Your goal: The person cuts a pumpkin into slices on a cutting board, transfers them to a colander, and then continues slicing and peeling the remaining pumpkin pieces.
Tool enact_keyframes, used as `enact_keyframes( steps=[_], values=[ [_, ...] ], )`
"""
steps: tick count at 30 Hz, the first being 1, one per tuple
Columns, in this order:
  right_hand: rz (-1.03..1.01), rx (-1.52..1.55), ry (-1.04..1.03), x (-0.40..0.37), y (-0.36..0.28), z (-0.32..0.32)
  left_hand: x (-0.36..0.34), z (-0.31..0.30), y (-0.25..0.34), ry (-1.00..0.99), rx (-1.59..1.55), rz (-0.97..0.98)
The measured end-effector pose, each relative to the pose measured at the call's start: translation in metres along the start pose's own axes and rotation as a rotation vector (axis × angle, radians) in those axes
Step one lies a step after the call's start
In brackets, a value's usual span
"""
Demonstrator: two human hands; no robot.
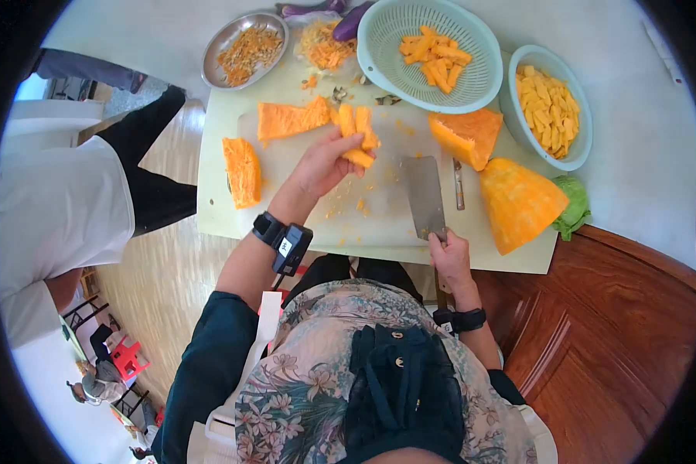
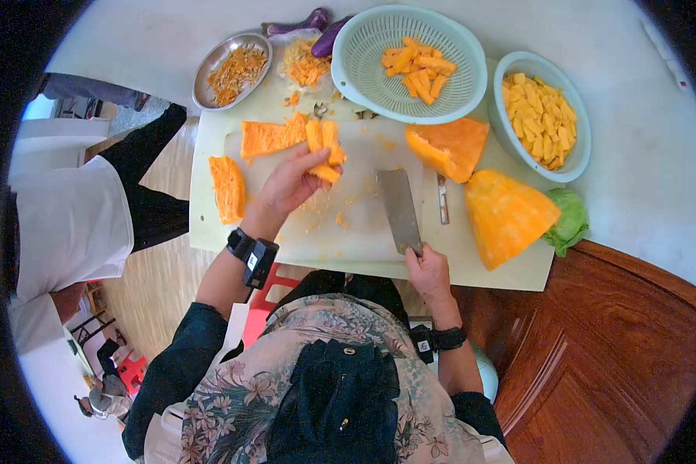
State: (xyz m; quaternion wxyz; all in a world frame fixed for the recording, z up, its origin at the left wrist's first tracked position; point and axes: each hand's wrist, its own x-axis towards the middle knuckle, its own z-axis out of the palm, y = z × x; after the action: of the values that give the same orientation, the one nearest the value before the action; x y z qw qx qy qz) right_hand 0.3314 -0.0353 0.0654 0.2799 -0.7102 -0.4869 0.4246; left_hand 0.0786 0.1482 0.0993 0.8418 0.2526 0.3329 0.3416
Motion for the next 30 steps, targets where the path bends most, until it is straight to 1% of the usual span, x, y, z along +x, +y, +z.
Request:
enact_keyframes(
  steps=[1,2,3,5,6,8,9,11,13,15,17,18,20,24,26,27,29,30],
  values=[
    [0.038,-0.016,-0.016,0.000,0.000,0.001,0.010,0.011,0.013,-0.010,0.004,0.004],
    [0.078,-0.032,-0.032,0.000,0.001,0.001,0.022,0.024,0.029,-0.016,0.080,0.041],
    [0.075,-0.033,-0.024,0.001,0.002,0.002,0.035,0.039,0.044,-0.023,0.156,0.078],
    [0.070,0.035,-0.046,0.001,0.005,0.003,0.061,0.071,0.073,-0.067,0.201,0.184],
    [0.071,0.034,-0.043,0.001,0.004,0.003,0.076,0.076,0.081,-0.070,0.201,0.183],
    [0.066,0.003,-0.048,0.003,0.003,0.004,0.096,0.080,0.091,0.083,0.425,0.388],
    [0.065,0.005,-0.050,0.004,0.006,0.005,0.096,0.077,0.090,0.085,0.427,0.388],
    [0.026,-0.047,-0.026,0.006,0.015,0.008,0.095,0.060,0.088,0.478,0.928,0.708],
    [0.048,-0.036,-0.022,0.006,0.012,0.007,0.085,0.017,0.070,0.577,1.110,0.775],
    [0.065,-0.027,-0.013,0.007,0.008,0.006,0.056,0.010,0.044,0.789,1.422,0.651],
    [0.070,-0.038,-0.029,0.009,0.005,0.004,0.045,-0.012,0.007,0.751,1.524,0.529],
    [0.067,-0.040,-0.024,0.009,0.004,0.004,0.041,-0.016,-0.006,0.749,1.521,0.535],
    [0.068,-0.118,-0.024,0.012,0.000,0.004,0.038,-0.019,-0.024,0.703,1.867,0.258],
    [0.007,-0.204,-0.043,0.015,-0.014,0.000,0.048,-0.028,-0.038,0.681,1.860,0.302],
    [-0.094,-0.301,-0.058,0.017,-0.019,-0.001,0.051,-0.031,-0.042,0.697,1.863,0.330],
    [-0.099,-0.301,-0.055,0.017,-0.022,-0.003,0.052,-0.032,-0.043,0.699,1.864,0.337],
    [-0.107,-0.336,-0.076,0.018,-0.026,-0.005,0.049,-0.037,-0.046,0.716,1.748,0.446],
    [-0.111,-0.334,-0.073,0.019,-0.025,-0.004,0.046,-0.038,-0.044,0.716,1.750,0.451]
  ],
)
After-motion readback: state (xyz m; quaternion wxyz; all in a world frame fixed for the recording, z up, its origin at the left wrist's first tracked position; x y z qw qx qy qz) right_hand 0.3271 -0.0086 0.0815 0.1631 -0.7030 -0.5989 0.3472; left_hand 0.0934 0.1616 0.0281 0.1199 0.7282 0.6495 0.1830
